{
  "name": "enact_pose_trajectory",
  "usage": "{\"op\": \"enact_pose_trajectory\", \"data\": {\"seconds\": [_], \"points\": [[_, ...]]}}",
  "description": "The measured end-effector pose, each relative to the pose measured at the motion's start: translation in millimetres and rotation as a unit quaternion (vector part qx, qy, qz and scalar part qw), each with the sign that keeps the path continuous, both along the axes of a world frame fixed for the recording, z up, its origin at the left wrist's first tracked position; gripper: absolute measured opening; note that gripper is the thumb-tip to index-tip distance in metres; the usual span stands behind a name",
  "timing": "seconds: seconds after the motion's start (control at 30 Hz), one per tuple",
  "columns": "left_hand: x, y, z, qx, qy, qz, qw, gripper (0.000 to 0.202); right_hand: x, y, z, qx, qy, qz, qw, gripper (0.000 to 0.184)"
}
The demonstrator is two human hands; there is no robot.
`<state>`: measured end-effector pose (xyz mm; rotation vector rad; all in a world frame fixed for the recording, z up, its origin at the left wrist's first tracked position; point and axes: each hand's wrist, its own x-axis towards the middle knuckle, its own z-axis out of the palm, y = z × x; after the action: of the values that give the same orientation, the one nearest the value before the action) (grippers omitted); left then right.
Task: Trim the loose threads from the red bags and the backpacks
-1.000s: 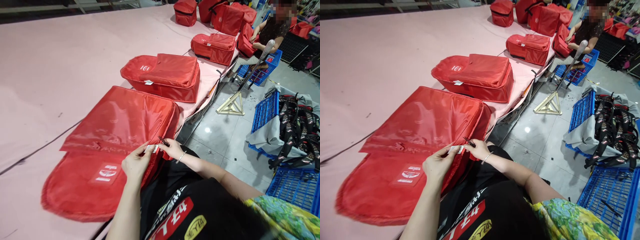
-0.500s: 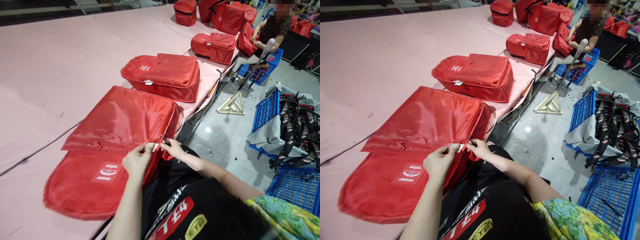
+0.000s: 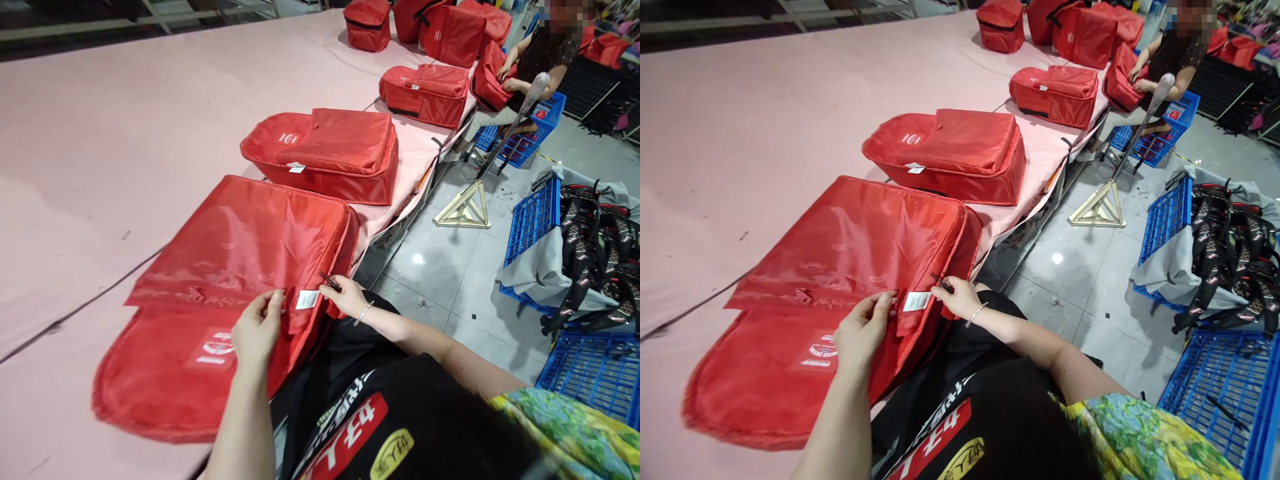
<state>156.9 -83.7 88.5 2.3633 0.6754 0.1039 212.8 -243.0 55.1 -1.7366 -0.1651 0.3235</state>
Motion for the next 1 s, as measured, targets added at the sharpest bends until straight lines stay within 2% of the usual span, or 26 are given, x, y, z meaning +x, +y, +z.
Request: {"op": "enact_pose_trajectory", "data": {"seconds": [0.1, 0.17, 0.23, 0.3, 0.43, 0.53, 0.63, 0.87, 1.0], "points": [[-4, -10, 5.3, -0.007, -0.052, -0.082, 0.995, 0.057, 1, -3, 1.7, 0.015, 0.006, 0.009, 1.0, 0.023], [-4, -18, 7.4, 0.04, -0.079, -0.114, 0.99, 0.06, 1, -4, 1.8, 0.018, 0.009, 0.012, 1.0, 0.023], [-2, -24, 7.0, 0.072, -0.083, -0.102, 0.989, 0.058, 2, -4, -1.3, 0.035, 0.018, 0.016, 0.999, 0.023], [2, -26, 4.3, 0.065, -0.076, -0.076, 0.992, 0.052, 2, -2, -8.8, 0.075, 0.036, 0.016, 0.996, 0.022], [9, -22, -3.2, -0.022, -0.027, -0.021, 0.999, 0.046, 3, 7, -31.0, 0.164, 0.077, -0.001, 0.983, 0.023], [13, -17, -6.2, -0.08, 0.0, 0.009, 0.997, 0.044, 3, 12, -41.9, 0.187, 0.083, -0.01, 0.979, 0.028], [14, -15, -4.8, -0.077, 0.013, 0.014, 0.997, 0.04, 2, 13, -41.4, 0.203, 0.092, -0.011, 0.975, 0.03], [12, -16, -2.4, -0.039, 0.012, 0.013, 0.999, 0.039, -1, 9, -24.7, 0.203, 0.129, -0.017, 0.971, 0.034], [5, -22, -5.6, -0.008, -0.046, -0.004, 0.999, 0.04, -3, 8, -26.4, 0.207, 0.106, -0.025, 0.972, 0.032]]}}
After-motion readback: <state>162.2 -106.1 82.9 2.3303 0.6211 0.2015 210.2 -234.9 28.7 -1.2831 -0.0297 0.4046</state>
